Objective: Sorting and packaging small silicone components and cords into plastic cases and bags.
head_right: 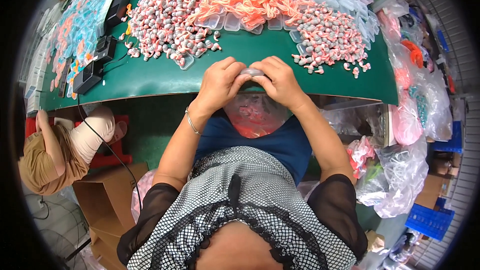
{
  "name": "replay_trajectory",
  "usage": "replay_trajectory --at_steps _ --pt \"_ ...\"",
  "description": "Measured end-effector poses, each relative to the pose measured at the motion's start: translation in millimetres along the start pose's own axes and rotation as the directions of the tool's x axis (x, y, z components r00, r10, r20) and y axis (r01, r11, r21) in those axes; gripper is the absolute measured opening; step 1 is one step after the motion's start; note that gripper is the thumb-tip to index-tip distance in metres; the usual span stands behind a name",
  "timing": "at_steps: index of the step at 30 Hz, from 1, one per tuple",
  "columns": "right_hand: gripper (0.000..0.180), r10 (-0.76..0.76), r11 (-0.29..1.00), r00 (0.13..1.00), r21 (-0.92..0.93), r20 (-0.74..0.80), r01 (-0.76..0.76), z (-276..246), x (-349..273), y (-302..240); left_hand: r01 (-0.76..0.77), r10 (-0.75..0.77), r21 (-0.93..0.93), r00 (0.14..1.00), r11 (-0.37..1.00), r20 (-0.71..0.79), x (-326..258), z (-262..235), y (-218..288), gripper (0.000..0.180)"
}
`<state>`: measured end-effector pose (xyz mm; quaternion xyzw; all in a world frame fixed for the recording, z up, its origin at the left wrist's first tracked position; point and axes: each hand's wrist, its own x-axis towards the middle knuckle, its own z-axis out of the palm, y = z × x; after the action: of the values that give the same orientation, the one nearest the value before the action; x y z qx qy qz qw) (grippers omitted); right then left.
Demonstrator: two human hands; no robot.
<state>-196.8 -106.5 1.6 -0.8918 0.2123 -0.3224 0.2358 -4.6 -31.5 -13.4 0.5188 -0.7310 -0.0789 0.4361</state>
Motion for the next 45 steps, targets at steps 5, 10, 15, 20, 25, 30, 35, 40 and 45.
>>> replay_trajectory --at_steps 5,10,15,20,25,30,35,40,45 --pt "0.021 0.109 0.953 0.968 0.255 0.226 -0.167 -14 23 16 0.065 -0.066 -0.011 0.990 0.998 -0.122 -5 -1 6 0.020" --pt "0.029 -0.092 0.932 0.995 -0.356 -0.040 0.072 2 53 29 -0.076 0.100 0.158 0.984 0.984 -0.146 -15 -2 19 0.025" --pt "0.031 -0.144 0.813 0.986 -0.578 -0.087 0.067 31 81 27 -0.202 0.201 0.031 0.979 0.979 0.019 -53 30 40 0.024" --pt "0.014 -0.201 0.837 0.971 -0.538 -0.132 0.100 37 77 26 0.085 -0.078 -0.002 0.915 0.996 0.396 -113 123 -11 0.025" --pt "0.016 -0.080 0.910 0.994 -0.413 -0.071 0.043 15 39 13 0.263 -0.301 0.169 0.620 0.950 0.725 -132 173 -31 0.027" --pt "0.020 -0.025 0.925 0.999 -0.380 -0.034 0.010 -2 19 2 0.074 -0.018 -0.092 0.867 0.993 0.497 -112 136 -7 0.025" --pt "0.021 -0.098 0.898 0.992 -0.437 -0.077 0.054 -7 6 3 -0.077 0.099 -0.228 0.991 0.971 0.090 -49 9 48 0.007" --pt "0.020 -0.113 0.913 0.992 -0.400 -0.060 0.080 -4 3 -9 0.161 -0.125 0.177 0.972 0.971 -0.198 0 -25 7 0.024" --pt "0.027 -0.109 0.893 0.992 -0.445 -0.064 0.070 6 -4 -25 0.244 -0.218 0.323 0.969 0.914 -0.113 13 -7 -10 0.012"
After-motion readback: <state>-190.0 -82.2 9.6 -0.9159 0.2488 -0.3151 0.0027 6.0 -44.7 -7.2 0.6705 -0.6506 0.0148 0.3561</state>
